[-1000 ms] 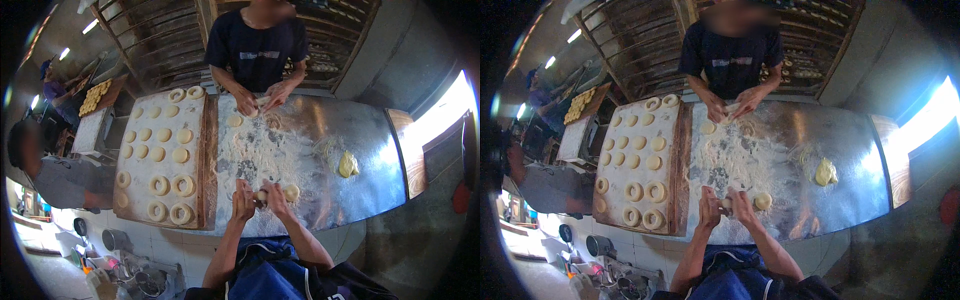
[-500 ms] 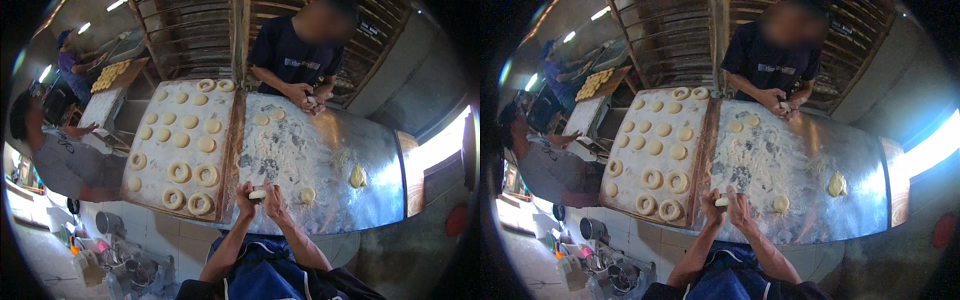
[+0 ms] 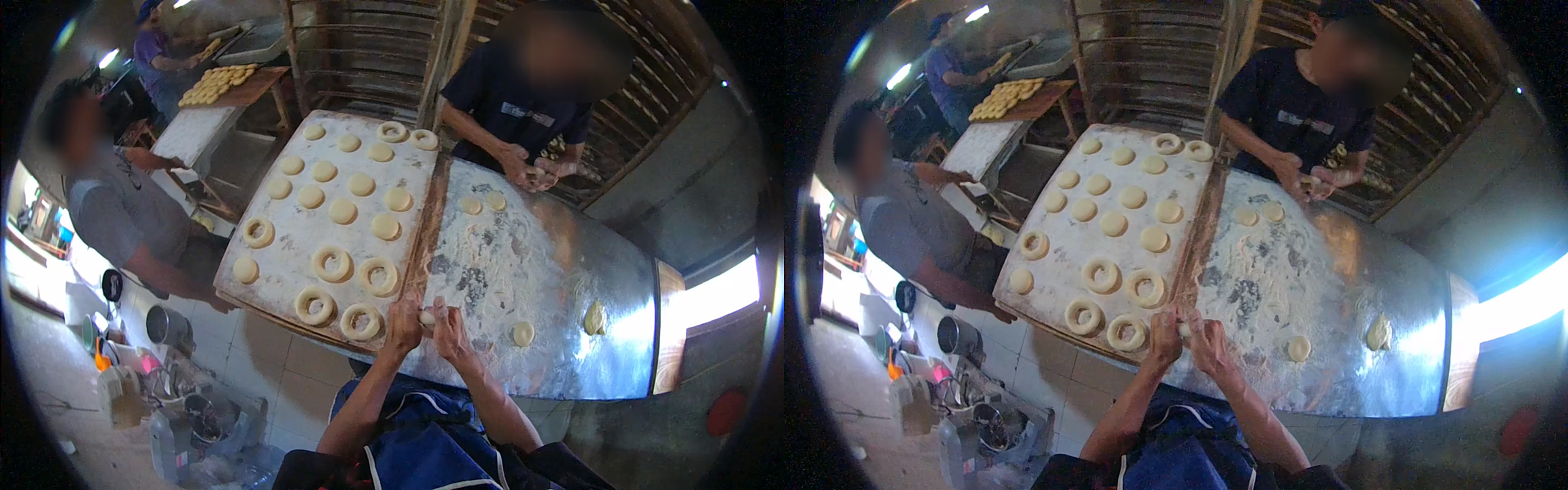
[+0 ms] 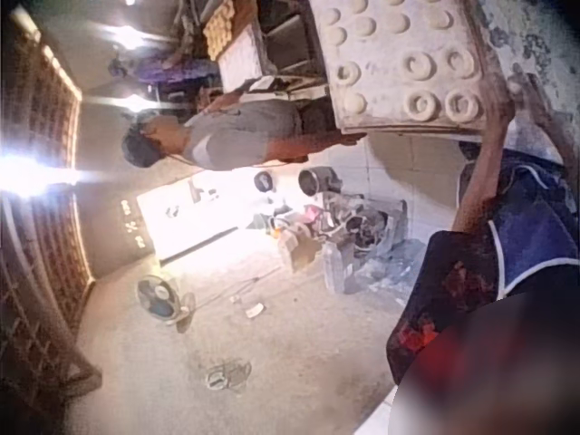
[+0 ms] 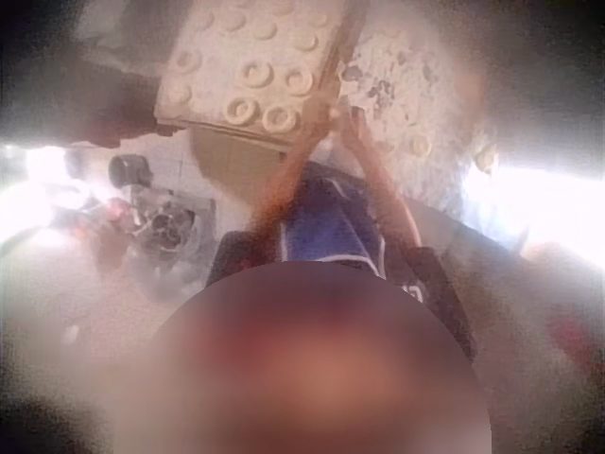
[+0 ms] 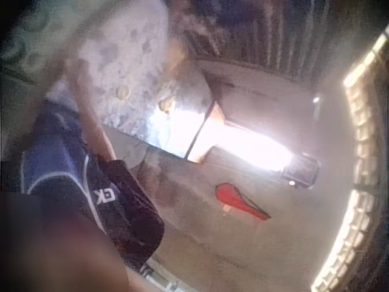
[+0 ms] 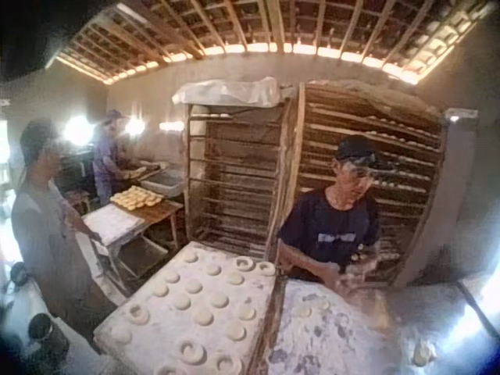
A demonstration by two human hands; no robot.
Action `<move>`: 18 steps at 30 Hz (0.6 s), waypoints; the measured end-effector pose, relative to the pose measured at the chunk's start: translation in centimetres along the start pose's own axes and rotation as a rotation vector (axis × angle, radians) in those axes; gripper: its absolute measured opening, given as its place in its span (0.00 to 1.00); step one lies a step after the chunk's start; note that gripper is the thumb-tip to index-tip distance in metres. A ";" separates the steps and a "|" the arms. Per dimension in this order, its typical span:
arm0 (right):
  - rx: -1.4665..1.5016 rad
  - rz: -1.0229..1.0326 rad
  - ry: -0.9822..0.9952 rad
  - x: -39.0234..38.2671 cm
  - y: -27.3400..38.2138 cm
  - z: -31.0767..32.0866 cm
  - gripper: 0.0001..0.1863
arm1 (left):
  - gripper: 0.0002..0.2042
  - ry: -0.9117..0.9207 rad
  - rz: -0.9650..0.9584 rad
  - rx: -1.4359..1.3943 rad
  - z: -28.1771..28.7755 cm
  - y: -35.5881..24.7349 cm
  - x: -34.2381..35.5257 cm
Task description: The person shapes dough into ring forms by hand and places them on a wooden board. Coworkers assist by arranging and moving trays of shaped dough in the background.
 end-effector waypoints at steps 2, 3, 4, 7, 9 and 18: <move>0.148 0.080 -0.042 0.2 -0.1 -0.7 0.43 | 0.16 -0.037 0.092 -0.705 0.3 0.5 -0.1; 0.242 -0.019 0.001 0.3 -0.6 -1.1 0.43 | 0.18 -0.280 0.175 -1.173 0.3 1.2 -0.8; 0.289 -0.105 0.047 0.5 -0.8 -1.8 0.43 | 0.19 -0.274 0.177 -0.902 1.5 0.6 -0.7; 0.075 0.119 0.211 1.3 2.8 -3.0 0.42 | 0.19 -0.116 0.068 -0.033 4.3 -2.9 -0.8; -0.046 0.294 0.061 1.3 5.7 -3.1 0.39 | 0.18 -0.153 0.112 -0.227 5.4 -2.9 -0.6; -0.362 0.544 0.327 3.3 7.7 -10.0 0.21 | 0.20 -0.307 -0.003 0.025 12.9 -4.3 -2.7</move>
Point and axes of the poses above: each hand's wrist, its own x-axis towards the middle knuckle, its own z-axis out of the back of the hand, y = z × x, the point moved 6 cm from there along x, towards the middle knuckle, and after that the axes turned 13 degrees about y, right-handed, at the moved point
